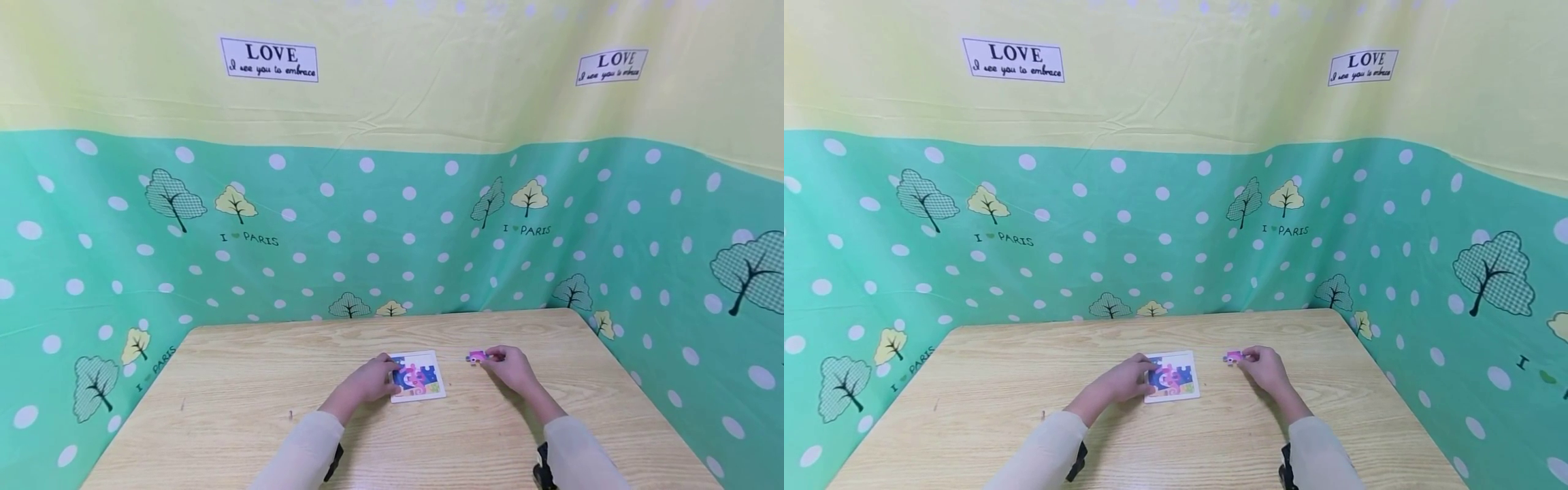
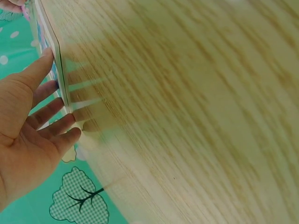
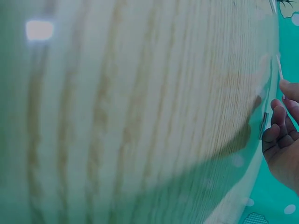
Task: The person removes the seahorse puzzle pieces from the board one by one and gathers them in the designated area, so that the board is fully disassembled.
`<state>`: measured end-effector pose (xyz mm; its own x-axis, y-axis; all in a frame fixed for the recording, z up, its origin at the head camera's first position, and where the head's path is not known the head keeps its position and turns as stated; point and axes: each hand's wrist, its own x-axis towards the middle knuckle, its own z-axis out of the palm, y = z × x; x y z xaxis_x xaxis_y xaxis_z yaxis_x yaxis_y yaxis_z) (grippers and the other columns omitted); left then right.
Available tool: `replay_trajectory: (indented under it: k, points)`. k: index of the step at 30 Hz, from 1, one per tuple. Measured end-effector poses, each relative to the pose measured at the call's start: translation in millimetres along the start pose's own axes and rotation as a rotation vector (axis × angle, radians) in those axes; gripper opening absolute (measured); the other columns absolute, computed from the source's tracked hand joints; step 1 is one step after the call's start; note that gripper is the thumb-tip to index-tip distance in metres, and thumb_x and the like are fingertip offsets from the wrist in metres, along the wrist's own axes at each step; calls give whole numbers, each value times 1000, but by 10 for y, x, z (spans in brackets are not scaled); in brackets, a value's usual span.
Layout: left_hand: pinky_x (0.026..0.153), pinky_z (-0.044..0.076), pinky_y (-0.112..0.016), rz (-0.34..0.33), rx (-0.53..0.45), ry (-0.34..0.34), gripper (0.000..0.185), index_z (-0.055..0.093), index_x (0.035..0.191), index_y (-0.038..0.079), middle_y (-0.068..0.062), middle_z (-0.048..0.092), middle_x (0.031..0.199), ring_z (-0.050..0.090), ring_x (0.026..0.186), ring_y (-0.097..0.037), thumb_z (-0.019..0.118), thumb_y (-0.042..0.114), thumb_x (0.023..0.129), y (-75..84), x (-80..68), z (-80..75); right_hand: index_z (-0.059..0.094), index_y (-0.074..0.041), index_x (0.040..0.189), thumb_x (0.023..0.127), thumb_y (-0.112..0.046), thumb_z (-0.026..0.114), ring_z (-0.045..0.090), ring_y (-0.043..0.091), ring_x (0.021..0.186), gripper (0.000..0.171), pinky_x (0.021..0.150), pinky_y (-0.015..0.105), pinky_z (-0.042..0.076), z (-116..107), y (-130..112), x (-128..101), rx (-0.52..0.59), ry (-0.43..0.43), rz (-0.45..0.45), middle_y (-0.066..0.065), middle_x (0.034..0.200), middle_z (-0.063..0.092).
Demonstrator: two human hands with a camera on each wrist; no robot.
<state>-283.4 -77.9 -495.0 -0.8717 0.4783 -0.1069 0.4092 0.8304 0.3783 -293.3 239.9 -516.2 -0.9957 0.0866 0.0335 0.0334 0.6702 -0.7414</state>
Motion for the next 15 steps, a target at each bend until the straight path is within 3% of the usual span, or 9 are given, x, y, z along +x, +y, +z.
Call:
replay_trajectory:
  k: [15]
  points:
    - [103,44,-42,-2,-11,-8,51,55,130,9,-12,51,129,53,118,-29,66,31,85,5,-10,-18,65,3,107,83,-13,67,56,19,84,29,71,27,49,-50,-4,-17,1,-5,-7,12,96,65]
